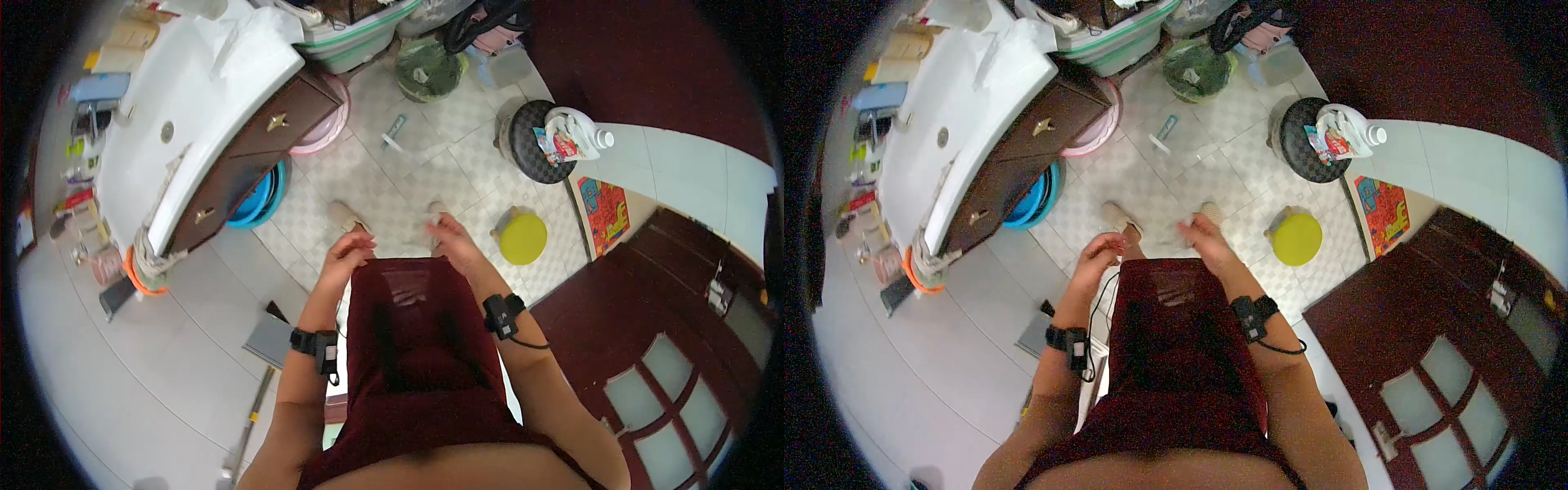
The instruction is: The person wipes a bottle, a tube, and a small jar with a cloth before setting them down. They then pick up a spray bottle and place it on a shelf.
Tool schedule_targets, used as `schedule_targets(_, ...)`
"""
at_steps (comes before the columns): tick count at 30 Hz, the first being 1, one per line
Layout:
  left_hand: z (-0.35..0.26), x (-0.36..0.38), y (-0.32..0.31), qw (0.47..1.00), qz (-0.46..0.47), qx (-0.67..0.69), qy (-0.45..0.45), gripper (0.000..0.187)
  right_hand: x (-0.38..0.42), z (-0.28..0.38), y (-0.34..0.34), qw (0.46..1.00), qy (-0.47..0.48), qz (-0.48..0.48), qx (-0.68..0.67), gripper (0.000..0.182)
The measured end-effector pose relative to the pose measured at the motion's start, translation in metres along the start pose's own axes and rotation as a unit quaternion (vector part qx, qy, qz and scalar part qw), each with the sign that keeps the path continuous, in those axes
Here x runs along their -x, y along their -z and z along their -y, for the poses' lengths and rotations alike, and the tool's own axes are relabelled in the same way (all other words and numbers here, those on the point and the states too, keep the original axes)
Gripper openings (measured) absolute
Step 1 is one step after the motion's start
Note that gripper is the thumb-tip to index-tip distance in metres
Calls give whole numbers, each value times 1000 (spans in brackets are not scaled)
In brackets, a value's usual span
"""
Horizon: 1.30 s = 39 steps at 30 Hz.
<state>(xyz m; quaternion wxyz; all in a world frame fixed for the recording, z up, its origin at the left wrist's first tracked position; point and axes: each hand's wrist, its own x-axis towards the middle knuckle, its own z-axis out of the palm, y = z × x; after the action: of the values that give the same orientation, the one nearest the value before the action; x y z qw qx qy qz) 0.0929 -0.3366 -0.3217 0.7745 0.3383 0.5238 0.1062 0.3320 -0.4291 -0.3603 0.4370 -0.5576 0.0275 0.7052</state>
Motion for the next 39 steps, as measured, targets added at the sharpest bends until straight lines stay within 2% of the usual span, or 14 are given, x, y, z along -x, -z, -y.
schedule_targets(2,21,-4,-39,1000,7,9,7,28,6,-10,4,988,67,123,62,30)
schedule_targets(4,46,-4,-76,1000,-26,17,3,33,19,-4,10,977,25,161,140,33)
schedule_targets(5,52,-3,-88,999,0,33,7,27,24,-3,13,973,14,174,153,35)
schedule_targets(7,82,-3,-94,998,-19,58,-1,20,34,4,17,965,-3,204,167,40)
schedule_targets(13,106,10,-91,977,-116,179,22,10,7,-40,78,956,53,81,278,23)
schedule_targets(16,124,6,-83,949,-179,260,10,14,2,-34,79,975,-68,16,209,14)
schedule_targets(20,142,0,-58,954,-229,193,4,21,-14,-53,69,986,-59,-59,146,12)
schedule_targets(26,185,-41,-13,948,-256,187,-7,29,-71,-91,52,990,18,-30,135,11)
schedule_targets(28,201,-62,8,948,-268,169,-30,29,-100,-100,52,984,27,-28,173,15)
schedule_targets(32,233,-96,44,948,-297,110,-33,43,-168,-132,62,946,104,-55,301,30)
schedule_targets(33,244,-102,50,943,-315,108,-27,47,-184,-142,68,929,128,-71,341,35)
schedule_targets(36,271,-107,70,944,-304,101,76,44,-231,-169,105,830,124,-149,523,51)
schedule_targets(39,281,-97,68,953,-269,109,90,38,-256,-169,122,880,113,-133,441,57)
